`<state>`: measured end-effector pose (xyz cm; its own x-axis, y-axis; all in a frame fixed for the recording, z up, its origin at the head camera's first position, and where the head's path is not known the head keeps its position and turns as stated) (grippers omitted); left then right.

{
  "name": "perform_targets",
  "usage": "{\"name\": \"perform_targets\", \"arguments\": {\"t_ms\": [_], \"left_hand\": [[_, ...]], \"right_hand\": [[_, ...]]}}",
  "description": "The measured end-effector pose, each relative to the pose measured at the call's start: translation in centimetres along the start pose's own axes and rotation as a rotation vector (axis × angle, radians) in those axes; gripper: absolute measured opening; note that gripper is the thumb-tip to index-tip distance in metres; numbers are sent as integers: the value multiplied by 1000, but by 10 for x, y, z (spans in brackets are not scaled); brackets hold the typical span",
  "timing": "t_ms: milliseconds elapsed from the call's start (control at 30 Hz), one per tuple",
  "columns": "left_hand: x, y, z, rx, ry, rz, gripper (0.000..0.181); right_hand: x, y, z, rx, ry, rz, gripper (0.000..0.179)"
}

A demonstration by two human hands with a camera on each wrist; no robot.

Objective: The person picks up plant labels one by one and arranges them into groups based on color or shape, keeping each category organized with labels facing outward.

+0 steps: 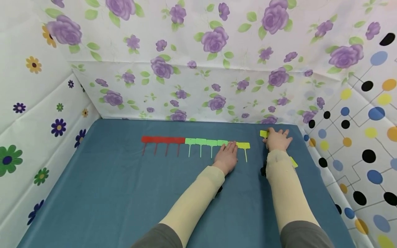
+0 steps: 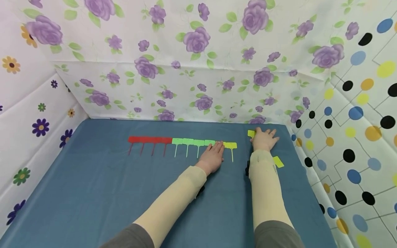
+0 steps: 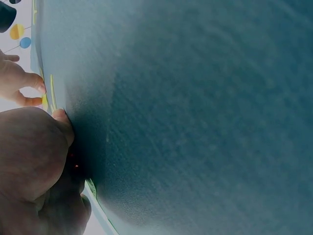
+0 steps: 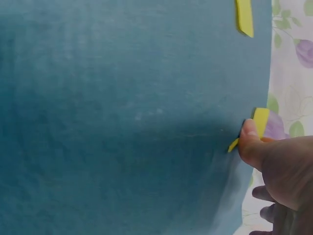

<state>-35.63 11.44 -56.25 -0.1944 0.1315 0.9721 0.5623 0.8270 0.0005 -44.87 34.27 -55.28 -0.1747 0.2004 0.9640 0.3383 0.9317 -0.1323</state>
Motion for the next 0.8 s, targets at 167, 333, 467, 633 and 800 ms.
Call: {"name": "perform_targets", "arguments": {"t_ms": [167,333,467,633,800], "left_hand": [[1,-3,0,11,3,-7,60],[-3,-2,1,14,-6,-30,60],[-6,-2,2,19,-3,-25,60],[-4,-1,1,18,2,-13,59],[-1,-1,-1,17,10,-15,60]], "right_hand": [[0,-5,-7,-18,37,10,65],[-6,-4,-8,-44,21,-4,68],[-3,-3,-5,-17,18,-27,66],[10,-3,2,65,53,-89,55],[17,-3,4,78,52,-66,50]]}}
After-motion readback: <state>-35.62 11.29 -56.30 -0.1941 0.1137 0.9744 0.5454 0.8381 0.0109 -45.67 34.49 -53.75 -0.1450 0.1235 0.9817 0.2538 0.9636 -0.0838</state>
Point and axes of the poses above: each hand's wrist, its own z-axis towards the middle knuckle, its own x-axis out of the back of the hand, y = z × x, the point moved 7 cm from there along z, towards the middle knuckle, and after that the axes turned 6 degrees about -x, right-handed, at the moved point
